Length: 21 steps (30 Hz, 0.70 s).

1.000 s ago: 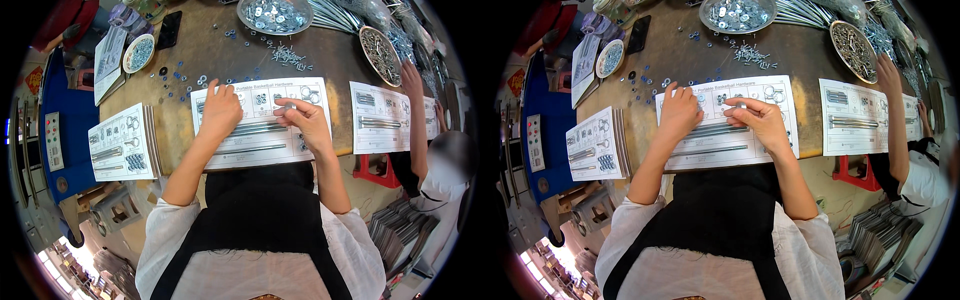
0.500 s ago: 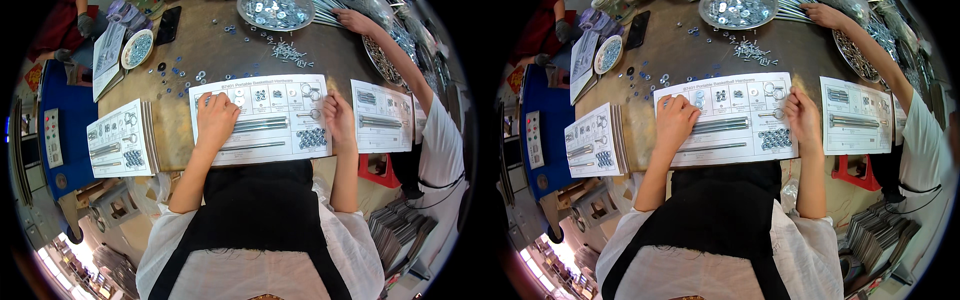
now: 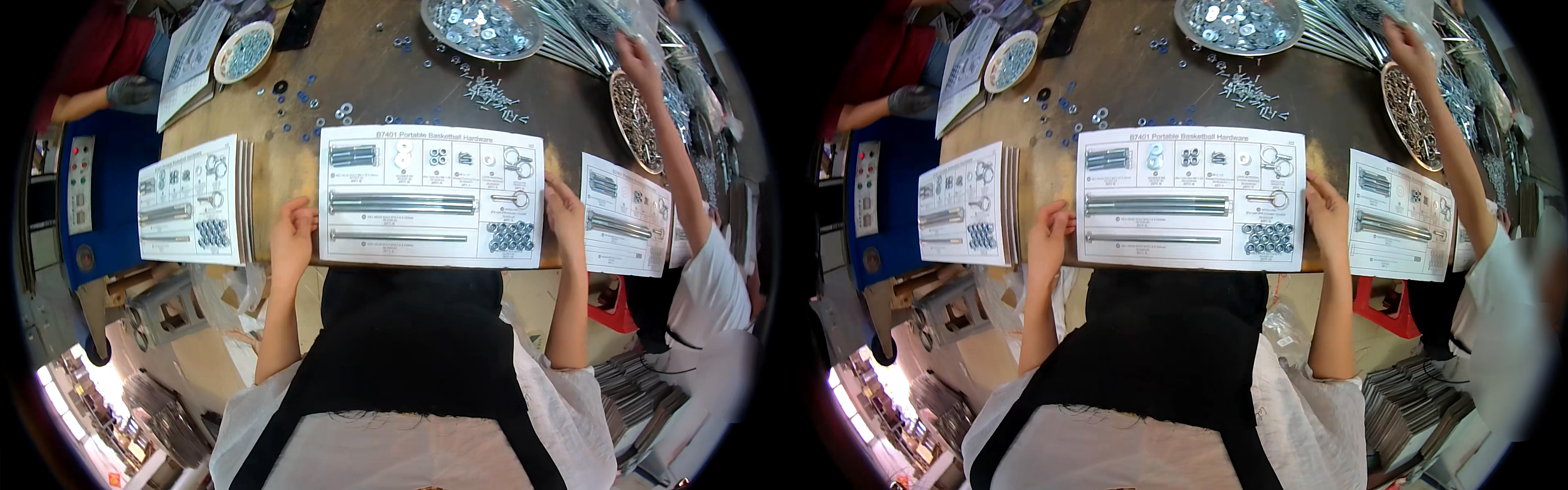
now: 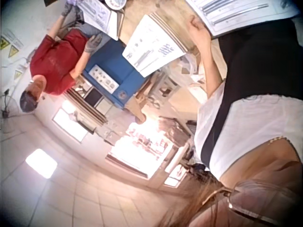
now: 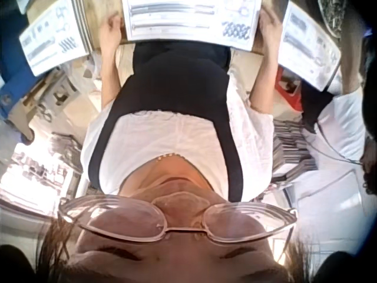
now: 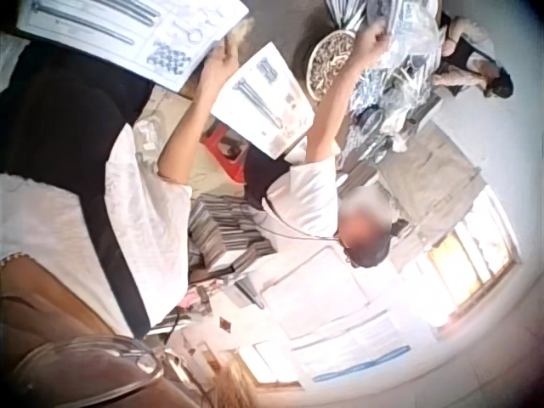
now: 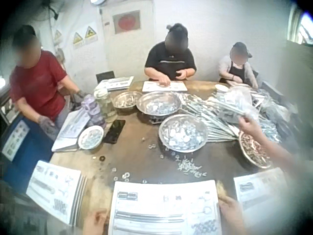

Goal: The person assembles portable basketball hardware kits by hand. They pick bolts, nuts, and washers from bowls and arrange them on printed instruction sheets, then stack the completed sheets on the table.

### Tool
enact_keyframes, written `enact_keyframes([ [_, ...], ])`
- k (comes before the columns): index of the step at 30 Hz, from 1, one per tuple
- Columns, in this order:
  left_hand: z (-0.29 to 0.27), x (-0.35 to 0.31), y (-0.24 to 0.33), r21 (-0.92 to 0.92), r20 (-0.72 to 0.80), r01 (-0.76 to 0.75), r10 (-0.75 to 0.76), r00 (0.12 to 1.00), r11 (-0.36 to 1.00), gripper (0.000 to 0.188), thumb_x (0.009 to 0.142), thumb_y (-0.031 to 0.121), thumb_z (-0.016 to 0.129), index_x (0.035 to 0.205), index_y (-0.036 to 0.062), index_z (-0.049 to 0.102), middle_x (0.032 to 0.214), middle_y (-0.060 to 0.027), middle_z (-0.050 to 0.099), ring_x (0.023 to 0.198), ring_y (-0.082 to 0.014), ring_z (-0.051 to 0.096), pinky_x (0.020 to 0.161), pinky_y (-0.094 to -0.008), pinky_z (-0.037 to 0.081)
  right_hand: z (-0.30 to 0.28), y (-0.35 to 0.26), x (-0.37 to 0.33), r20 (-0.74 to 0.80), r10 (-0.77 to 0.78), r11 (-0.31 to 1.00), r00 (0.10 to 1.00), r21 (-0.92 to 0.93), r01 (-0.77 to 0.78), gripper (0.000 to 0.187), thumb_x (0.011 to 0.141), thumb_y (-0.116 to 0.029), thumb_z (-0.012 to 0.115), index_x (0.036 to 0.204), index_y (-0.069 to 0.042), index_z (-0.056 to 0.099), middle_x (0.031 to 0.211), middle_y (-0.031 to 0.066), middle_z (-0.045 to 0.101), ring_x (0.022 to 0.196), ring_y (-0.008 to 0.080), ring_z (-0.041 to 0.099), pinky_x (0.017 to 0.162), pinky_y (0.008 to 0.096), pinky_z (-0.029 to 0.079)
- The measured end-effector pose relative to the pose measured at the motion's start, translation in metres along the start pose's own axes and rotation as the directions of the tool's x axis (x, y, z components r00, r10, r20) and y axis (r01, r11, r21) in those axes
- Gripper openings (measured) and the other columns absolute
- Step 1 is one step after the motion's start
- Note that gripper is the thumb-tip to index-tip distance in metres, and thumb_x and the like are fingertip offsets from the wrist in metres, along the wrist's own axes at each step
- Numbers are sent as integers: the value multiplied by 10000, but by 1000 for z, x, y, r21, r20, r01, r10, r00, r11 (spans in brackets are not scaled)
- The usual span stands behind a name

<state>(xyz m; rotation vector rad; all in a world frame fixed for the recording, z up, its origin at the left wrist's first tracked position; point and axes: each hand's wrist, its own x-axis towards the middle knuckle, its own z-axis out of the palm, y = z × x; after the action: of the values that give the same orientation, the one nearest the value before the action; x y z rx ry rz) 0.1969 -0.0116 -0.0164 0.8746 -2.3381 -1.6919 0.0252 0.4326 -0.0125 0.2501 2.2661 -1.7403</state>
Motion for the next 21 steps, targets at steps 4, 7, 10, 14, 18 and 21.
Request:
enact_keyframes([
  [4, 4, 15, -6, 76, 13, 73, -75, 997, 994, 325, 973, 182, 620, 1205, -47, 619, 950, -144, 718, 841, -196, 684, 785, -308, 533, -6, 0, 25, -5, 56, 964, 998, -261, -55, 309, 1018, -268, 590, 980, 8, 724, 607, -87, 440, 524, 26, 335, 467, 246, 258],
  [7, -1, 21, -3, 171, 60, 73, -85, 995, 983, 301, 948, 155, 631, 1167, -51, 644, 929, -137, 715, 826, -196, 678, 767, -309, 528, -14, 13, 30, 47, 122, 965, 991, -240, -108, 311, 1014, -275, 595, 941, -2, 725, 598, -88, 428, 521, 24, 325, 466, 244, 233],
  [10, -2, 19, 12, 91, 136, 83, -95, 986, 992, 259, 898, 54, 657, 1132, -58, 662, 876, -62, 683, 799, -143, 637, 753, -280, 512, -14, 6, 27, 78, 176, 978, 981, -130, -165, 309, 1013, -275, 595, 945, -3, 724, 595, -96, 417, 515, 21, 310, 465, 233, 214],
  [14, -7, 12, 14, 0, 211, 100, -98, 973, 995, 291, 890, -8, 649, 1178, -44, 651, 888, 0, 636, 794, -75, 577, 761, -223, 489, -11, -11, 22, 95, 214, 977, 972, -45, -211, 295, 1008, -277, 599, 918, -22, 716, 588, -105, 400, 502, 21, 284, 462, 222, 198],
  [18, -17, -4, 18, -168, 151, 171, -146, 978, 971, 312, 890, -25, 639, 1202, -40, 646, 923, 8, 630, 839, -71, 565, 792, -214, 477, -5, -49, 15, 91, 218, 976, 972, -10, -218, 282, 1002, -260, 593, 815, -66, 679, 584, -106, 392, 496, 25, 263, 465, 232, 187],
  [21, -33, -15, 39, -154, 100, 157, -142, 985, 976, 253, 912, -18, 617, 1161, -42, 661, 911, -8, 633, 820, -84, 556, 774, -236, 475, -4, -73, 23, 143, 193, 981, 971, -38, -189, 299, 997, -250, 590, 746, -95, 637, 584, -107, 386, 496, 25, 249, 470, 245, 175],
])
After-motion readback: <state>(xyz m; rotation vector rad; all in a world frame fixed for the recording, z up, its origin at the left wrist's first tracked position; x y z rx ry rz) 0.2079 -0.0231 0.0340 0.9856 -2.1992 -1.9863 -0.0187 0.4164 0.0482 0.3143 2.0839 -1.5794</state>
